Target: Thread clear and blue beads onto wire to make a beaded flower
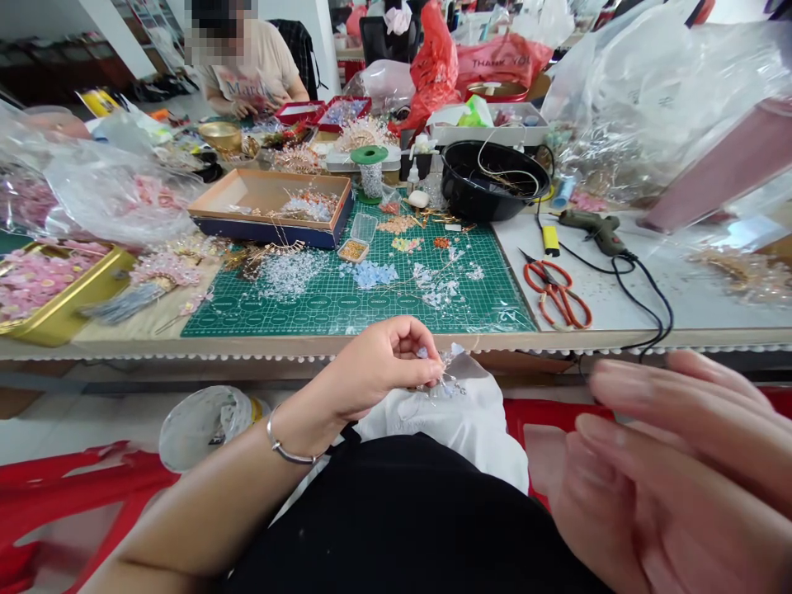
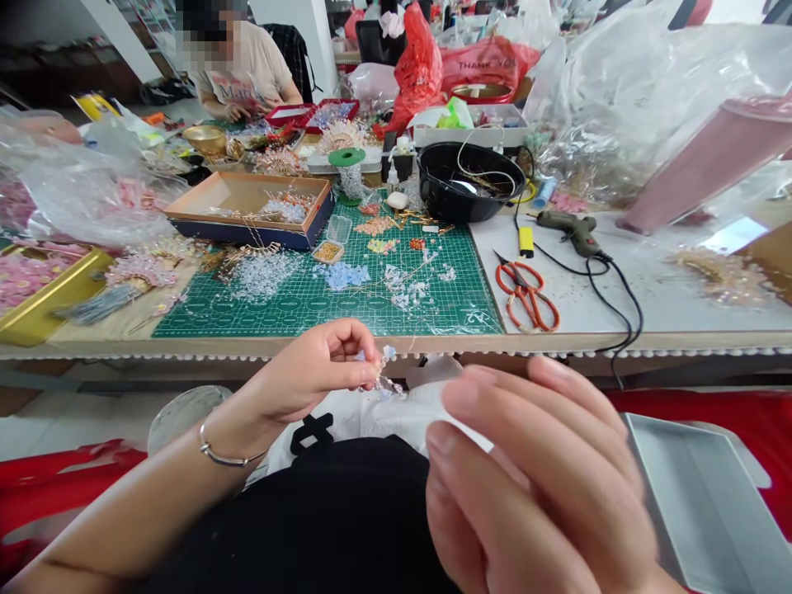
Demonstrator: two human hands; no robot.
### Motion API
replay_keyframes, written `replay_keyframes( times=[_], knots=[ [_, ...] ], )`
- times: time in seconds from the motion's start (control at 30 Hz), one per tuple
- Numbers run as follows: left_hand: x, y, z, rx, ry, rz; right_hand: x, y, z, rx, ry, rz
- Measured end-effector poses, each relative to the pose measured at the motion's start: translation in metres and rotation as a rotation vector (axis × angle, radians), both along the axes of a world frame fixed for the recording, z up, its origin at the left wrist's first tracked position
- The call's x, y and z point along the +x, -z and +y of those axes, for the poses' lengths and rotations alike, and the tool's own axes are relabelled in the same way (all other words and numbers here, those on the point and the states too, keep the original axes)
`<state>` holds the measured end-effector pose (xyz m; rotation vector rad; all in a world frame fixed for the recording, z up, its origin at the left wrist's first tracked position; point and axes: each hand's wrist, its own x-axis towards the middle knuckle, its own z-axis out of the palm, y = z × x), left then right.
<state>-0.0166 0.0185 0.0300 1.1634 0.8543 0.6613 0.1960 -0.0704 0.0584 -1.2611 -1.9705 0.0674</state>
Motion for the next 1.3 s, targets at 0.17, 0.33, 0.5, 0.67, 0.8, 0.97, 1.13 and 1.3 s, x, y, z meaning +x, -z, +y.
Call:
replay_keyframes(
  times=[0.17, 0.33, 0.5, 0.67, 0.8, 0.97, 1.13, 1.3],
  knots=[
    [0.0, -0.002, -0.001, -0.029, 0.033, -0.032, -0.026, -0.001, 0.032, -0.022, -0.129, -0.105],
    [-0.001, -0.003, -0.003, -0.04, 0.036, -0.033, -0.028, 0.016, 0.054, -0.614, -0.067, 0.103],
    [-0.002, -0.001, -0.002, 0.003, 0.034, 0.037, -0.023, 0.024, 0.058, -0.896, -0.235, 0.423],
    [0.0, 0.002, -0.001, 0.074, 0.057, 0.108, -0.026, 0.024, 0.056, -0.969, -0.201, 0.266],
    [0.002, 0.003, -0.001, 0.08, 0.074, 0.13, -0.025, 0.029, 0.054, -1.015, -0.165, 0.263],
    [0.003, 0.001, -0.001, 0.094, 0.069, 0.091, -0.024, 0.038, 0.053, -1.13, -0.219, 0.571],
    [0.001, -0.003, 0.001, -0.028, 0.148, 0.007, -0.024, 0.048, 0.051, -1.198, -0.298, 0.872],
    [-0.001, -0.004, 0.003, -0.124, 0.175, -0.03, -0.023, 0.05, 0.046, -1.183, -0.262, 0.901]
  ],
)
